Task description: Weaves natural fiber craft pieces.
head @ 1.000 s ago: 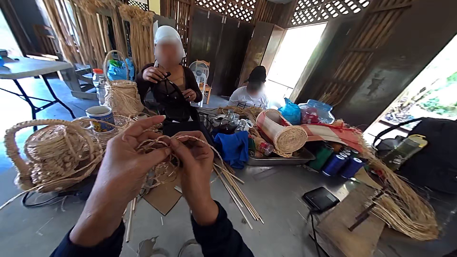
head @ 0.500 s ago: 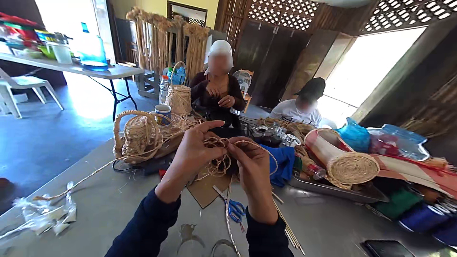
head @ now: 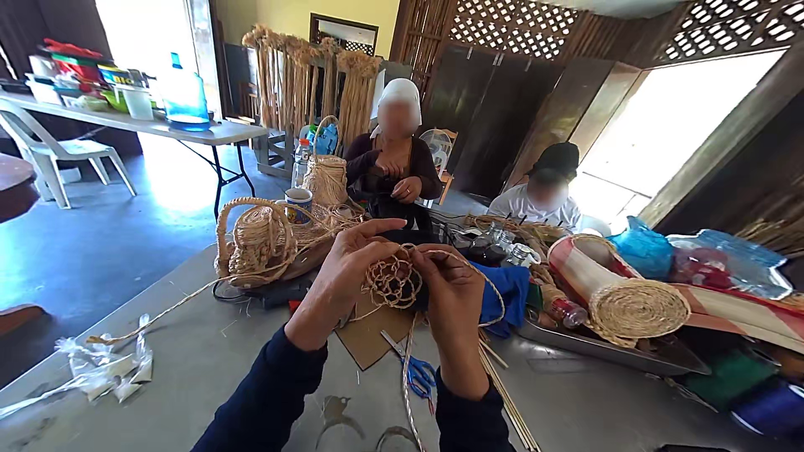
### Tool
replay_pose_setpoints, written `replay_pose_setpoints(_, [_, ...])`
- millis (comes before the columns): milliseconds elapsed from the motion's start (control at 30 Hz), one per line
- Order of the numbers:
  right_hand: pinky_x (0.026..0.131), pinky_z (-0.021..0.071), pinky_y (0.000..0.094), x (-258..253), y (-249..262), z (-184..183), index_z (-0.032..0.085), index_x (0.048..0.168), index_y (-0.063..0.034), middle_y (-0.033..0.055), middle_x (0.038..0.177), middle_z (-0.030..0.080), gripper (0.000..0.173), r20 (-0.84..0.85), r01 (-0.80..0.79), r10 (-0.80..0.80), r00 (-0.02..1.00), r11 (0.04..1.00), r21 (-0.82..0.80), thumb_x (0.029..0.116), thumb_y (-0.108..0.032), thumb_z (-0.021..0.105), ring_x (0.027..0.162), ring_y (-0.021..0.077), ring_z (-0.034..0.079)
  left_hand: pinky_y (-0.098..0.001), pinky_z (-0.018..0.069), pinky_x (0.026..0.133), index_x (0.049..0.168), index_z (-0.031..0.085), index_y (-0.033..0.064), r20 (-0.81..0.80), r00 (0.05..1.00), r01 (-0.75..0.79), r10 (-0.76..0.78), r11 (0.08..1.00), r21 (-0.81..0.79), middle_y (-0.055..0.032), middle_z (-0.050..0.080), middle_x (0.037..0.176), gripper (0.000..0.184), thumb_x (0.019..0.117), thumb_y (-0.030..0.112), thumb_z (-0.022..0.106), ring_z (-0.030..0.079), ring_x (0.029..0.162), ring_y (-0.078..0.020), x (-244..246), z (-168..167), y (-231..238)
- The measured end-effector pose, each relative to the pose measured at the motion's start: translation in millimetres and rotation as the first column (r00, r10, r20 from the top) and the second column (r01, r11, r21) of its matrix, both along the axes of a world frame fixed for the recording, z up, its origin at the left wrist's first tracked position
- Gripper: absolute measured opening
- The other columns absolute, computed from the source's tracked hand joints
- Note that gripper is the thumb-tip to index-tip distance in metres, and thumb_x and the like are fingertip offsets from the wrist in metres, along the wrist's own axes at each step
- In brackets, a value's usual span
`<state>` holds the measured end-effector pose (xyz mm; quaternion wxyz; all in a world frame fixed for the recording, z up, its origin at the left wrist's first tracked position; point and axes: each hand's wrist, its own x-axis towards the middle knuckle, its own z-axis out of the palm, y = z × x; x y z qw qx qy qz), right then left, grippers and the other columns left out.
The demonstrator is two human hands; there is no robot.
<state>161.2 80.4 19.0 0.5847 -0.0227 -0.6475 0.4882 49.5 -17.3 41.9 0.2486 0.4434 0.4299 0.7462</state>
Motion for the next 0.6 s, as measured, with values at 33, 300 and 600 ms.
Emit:
replay_pose_setpoints(33, [0.075, 0.0588, 0.0197, 0.1, -0.3, -0.1, 0.072, 0.092, 0.0011, 0.0011, 0.082, 0.072, 0.007, 0.001, 0.001, -0.001, 1.000, 1.000, -0.002, 0.0906, 0.005, 0.066, 0.076, 0.0034, 0.068, -0.0280, 0.0594, 0.077, 0.129, 0.064, 0.0008, -0.020, 1.000, -0.001, 0.001, 1.000, 0.002, -0.0062, 0.072, 0.092, 0.036, 0.0946, 0.003, 0.053, 0.069, 0.079, -0.0112, 0.0, -0.3, 0.0])
replay_pose_setpoints(300, [0.077, 0.0583, 0.0181, 3.1, -3.2, 1.9, 0.070, 0.094, 0.0037, 0.0008, 0.086, 0.071, 0.008, -0.002, 0.002, -0.002, 1.000, 1.000, 0.025, 0.0905, 0.008, 0.063, 0.078, 0.0011, 0.067, -0.0264, 0.0603, 0.077, 0.126, 0.067, 0.0003, -0.167, 0.981, -0.091, 0.099, 0.994, 0.052, -0.0057, 0.074, 0.094, 0.044, 0.0828, -0.007, 0.073, 0.071, 0.083, -0.0106, 3.0, -7.2, 8.4])
replay_pose_setpoints(600, [0.077, 0.0567, 0.0223, 4.4, -11.3, -2.4, 0.063, 0.105, 0.0092, 0.0100, 0.093, 0.067, 0.011, 0.015, -0.023, 0.023, 1.000, 1.000, 0.015, 0.0952, 0.008, 0.058, 0.083, 0.0063, 0.065, -0.0216, 0.0593, 0.081, 0.139, 0.060, 0.0075, -0.344, 0.935, 0.162, -0.082, 0.964, 0.212, -0.0040, 0.070, 0.119, 0.049, 0.0911, 0.008, 0.068, 0.070, 0.096, -0.0083, -43.9, -50.7, 31.2])
